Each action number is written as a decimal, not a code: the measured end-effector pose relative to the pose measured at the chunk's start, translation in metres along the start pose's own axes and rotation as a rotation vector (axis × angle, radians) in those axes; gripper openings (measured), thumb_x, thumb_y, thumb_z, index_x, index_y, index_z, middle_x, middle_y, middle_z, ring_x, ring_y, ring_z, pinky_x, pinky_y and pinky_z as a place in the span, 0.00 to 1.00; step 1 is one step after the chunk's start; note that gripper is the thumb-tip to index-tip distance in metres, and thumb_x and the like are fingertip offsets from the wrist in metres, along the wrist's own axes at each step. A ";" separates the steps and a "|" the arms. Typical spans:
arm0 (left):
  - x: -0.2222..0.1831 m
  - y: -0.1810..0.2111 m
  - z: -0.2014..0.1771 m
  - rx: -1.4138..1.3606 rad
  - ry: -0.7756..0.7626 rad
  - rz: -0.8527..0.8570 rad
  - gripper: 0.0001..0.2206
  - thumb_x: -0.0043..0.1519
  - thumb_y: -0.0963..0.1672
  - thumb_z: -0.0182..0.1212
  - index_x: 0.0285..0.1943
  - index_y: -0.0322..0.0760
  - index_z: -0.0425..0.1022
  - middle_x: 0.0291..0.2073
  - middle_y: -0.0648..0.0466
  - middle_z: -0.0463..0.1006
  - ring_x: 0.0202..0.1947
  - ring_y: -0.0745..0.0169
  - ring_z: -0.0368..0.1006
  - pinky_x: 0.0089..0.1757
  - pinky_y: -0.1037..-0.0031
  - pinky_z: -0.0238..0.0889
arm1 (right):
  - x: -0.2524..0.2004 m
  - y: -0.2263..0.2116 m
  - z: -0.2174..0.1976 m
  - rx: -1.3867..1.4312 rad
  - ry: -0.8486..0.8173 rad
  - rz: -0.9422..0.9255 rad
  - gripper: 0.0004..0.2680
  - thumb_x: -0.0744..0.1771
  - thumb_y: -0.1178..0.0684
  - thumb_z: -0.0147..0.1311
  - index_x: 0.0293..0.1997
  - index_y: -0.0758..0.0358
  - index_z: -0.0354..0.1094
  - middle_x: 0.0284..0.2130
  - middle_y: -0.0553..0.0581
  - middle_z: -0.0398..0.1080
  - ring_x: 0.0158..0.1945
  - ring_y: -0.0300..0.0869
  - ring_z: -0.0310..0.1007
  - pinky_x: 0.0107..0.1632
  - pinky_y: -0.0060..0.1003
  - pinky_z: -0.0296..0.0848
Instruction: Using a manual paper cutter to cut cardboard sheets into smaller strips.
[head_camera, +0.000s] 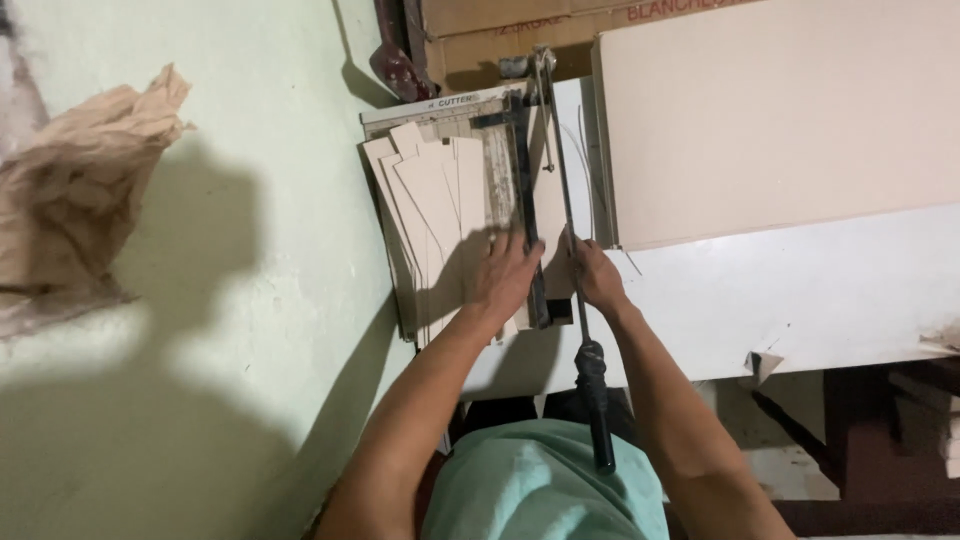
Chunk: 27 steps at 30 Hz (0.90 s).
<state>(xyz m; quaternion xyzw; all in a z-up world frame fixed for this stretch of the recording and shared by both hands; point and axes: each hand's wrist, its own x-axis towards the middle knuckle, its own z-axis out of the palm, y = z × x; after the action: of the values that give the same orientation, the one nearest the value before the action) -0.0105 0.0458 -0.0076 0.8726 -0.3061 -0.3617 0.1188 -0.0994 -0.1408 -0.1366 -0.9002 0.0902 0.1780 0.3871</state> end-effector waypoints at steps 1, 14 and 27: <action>0.005 0.008 -0.009 0.012 0.077 -0.057 0.24 0.68 0.46 0.56 0.74 0.41 0.60 0.67 0.32 0.57 0.65 0.27 0.57 0.53 0.51 0.58 | -0.004 -0.012 -0.009 0.062 -0.037 0.063 0.15 0.73 0.50 0.28 0.61 0.57 0.64 0.48 0.64 0.69 0.55 0.60 0.71 0.56 0.54 0.70; 0.066 0.015 0.019 0.336 -0.085 -0.391 0.37 0.68 0.53 0.53 0.82 0.47 0.35 0.77 0.35 0.35 0.76 0.27 0.34 0.58 0.20 0.28 | -0.066 -0.087 -0.099 -0.023 -0.016 0.185 0.18 0.73 0.47 0.40 0.73 0.54 0.56 0.52 0.75 0.71 0.55 0.72 0.70 0.55 0.65 0.70; 0.056 0.032 -0.019 0.220 -0.226 -0.401 0.52 0.56 0.51 0.70 0.81 0.47 0.28 0.77 0.34 0.29 0.76 0.26 0.25 0.57 0.16 0.21 | -0.164 -0.029 0.074 -0.353 0.030 0.354 0.26 0.66 0.45 0.49 0.74 0.56 0.46 0.38 0.63 0.78 0.32 0.60 0.81 0.38 0.54 0.80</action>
<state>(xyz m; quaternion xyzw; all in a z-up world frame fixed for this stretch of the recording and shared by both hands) 0.0196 -0.0143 -0.0117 0.8776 -0.1759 -0.4375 -0.0859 -0.2597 -0.0626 -0.1004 -0.9266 0.2198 0.2425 0.1853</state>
